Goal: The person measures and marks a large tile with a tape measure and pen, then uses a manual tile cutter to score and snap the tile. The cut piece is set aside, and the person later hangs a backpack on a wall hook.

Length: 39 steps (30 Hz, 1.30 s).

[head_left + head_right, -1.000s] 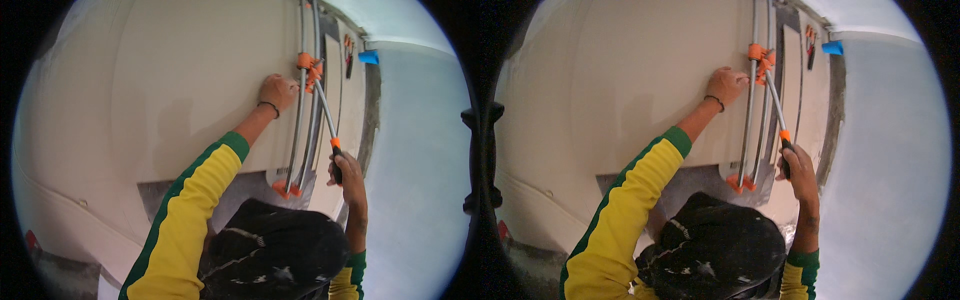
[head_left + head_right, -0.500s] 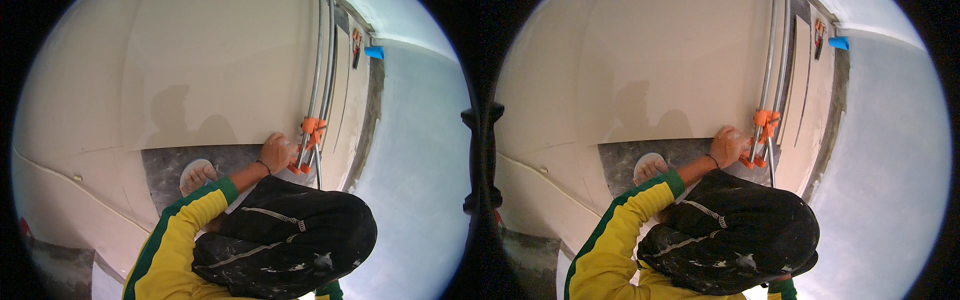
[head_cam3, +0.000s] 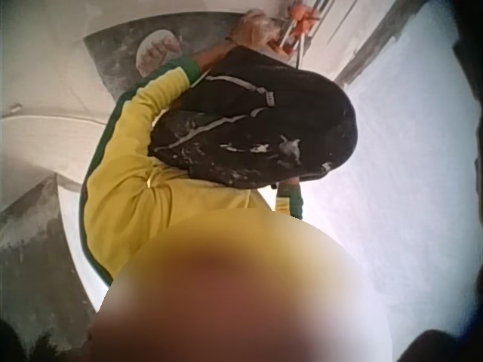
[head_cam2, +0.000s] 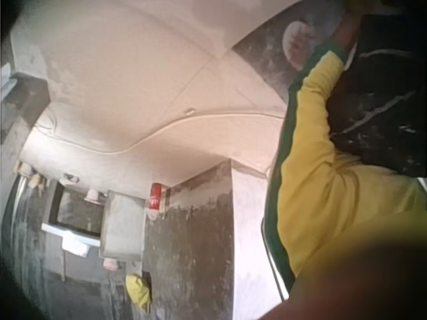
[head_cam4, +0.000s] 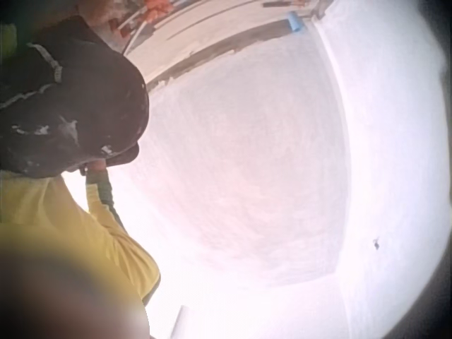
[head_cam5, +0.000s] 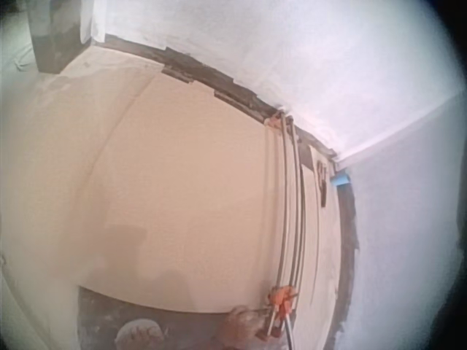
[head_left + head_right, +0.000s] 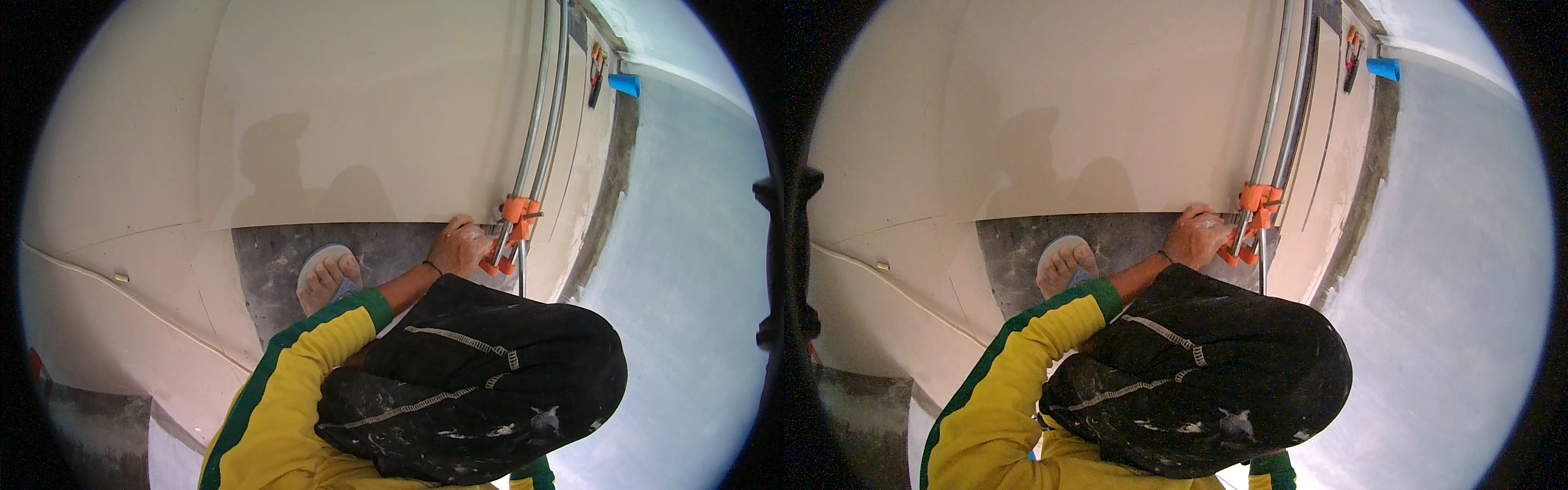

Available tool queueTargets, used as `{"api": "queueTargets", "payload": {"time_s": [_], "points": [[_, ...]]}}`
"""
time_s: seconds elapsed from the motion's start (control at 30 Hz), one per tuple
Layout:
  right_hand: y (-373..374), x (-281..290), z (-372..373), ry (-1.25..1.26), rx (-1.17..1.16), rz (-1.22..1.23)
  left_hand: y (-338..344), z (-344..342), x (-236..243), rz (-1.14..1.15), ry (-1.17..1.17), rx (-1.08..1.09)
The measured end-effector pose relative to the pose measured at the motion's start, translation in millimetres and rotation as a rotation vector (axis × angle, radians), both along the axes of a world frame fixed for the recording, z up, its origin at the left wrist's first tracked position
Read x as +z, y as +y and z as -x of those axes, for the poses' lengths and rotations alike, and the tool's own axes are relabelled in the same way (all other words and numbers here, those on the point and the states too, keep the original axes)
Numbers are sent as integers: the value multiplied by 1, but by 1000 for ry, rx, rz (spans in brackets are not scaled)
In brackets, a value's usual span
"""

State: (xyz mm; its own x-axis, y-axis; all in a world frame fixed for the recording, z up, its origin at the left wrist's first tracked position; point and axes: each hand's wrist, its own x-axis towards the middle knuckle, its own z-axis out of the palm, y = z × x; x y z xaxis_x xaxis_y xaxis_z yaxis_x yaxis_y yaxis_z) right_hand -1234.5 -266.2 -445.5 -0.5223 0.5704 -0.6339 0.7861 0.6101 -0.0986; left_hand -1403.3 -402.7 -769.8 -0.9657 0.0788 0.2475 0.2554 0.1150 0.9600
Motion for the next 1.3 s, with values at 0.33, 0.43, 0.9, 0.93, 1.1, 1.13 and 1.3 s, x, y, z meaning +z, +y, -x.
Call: {"api": "queueTargets", "payload": {"time_s": [0.33,0.43,0.9,0.93,1.1,1.13,1.3], "points": [[0,9,-11,-10,-20,-3,7,-5,-5,91,1,-67],[0,10,-13,-10,-22,-1,7,-5,-6,97,11,-91],[6,15,-18,-30,-42,-3,4,-5,-4,40,-6,-71],[6,15,-18,-30,-46,-2,4,-5,-4,37,12,-54],[9,15,-17,-32,-43,2,5,-6,-3,45,14,-44],[10,15,-16,-30,-41,5,4,-6,-2,43,11,-40],[18,10,-13,-25,-41,20,-1,-4,6,54,-8,-33]]}}
